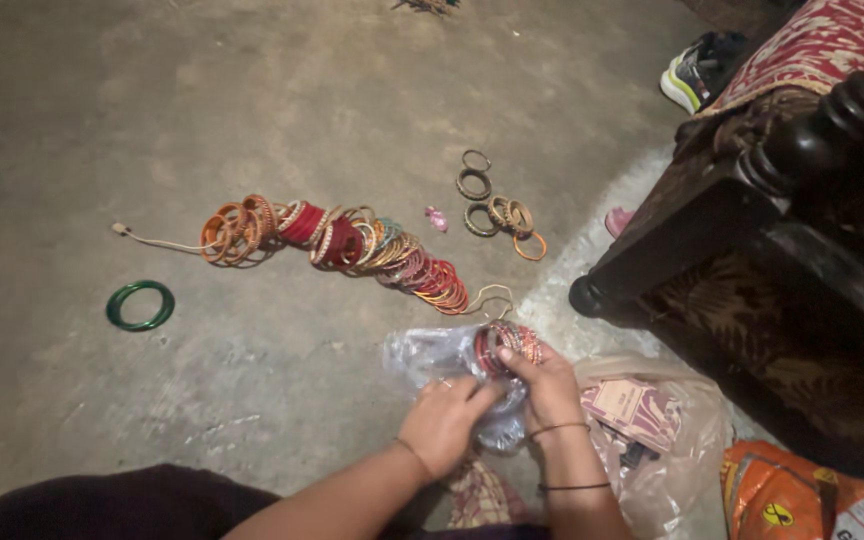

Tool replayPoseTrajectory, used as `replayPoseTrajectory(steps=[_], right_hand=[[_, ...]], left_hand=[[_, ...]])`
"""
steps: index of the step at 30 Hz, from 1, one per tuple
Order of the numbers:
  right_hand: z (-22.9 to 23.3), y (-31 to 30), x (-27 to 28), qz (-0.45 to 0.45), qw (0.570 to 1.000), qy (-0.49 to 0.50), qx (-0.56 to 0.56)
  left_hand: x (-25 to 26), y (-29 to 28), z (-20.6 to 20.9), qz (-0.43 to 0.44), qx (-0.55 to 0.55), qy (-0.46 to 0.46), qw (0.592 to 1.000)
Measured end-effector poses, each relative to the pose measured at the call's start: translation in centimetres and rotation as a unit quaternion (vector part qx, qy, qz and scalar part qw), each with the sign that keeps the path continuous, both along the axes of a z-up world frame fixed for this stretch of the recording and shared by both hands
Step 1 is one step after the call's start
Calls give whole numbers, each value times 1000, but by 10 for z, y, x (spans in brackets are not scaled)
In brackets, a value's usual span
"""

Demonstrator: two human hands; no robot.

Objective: The person sits on the floor and handles multiple bangles, wiping them with a cloth and arranging them into small stacks. They also open a plastic bag and place some bangles inside, then continue to wipe and stack additional bangles.

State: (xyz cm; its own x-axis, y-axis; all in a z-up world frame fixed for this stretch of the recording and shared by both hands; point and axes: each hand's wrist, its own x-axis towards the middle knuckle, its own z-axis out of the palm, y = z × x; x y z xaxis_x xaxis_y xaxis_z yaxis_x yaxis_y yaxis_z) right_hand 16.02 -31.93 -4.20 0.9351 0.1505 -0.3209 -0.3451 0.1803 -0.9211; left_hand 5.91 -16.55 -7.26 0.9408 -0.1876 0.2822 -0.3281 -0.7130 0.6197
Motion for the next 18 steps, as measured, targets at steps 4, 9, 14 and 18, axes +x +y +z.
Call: replayPoseTrajectory(steps=[4,9,14,18], right_hand=[[13,-8,16,-38,995,-50,-82],[50,-33,14,5,993,-31,-114],[60,-64,16,0,991,-39,-130],[38,-51,12,-20,998,-2,-58]], left_hand=[[16,10,-30,-70,67,79,992],[64,7,-36,25,127,214,968],[99,3,-23,-17,93,246,965],[102,6,-16,-47,83,179,979]])
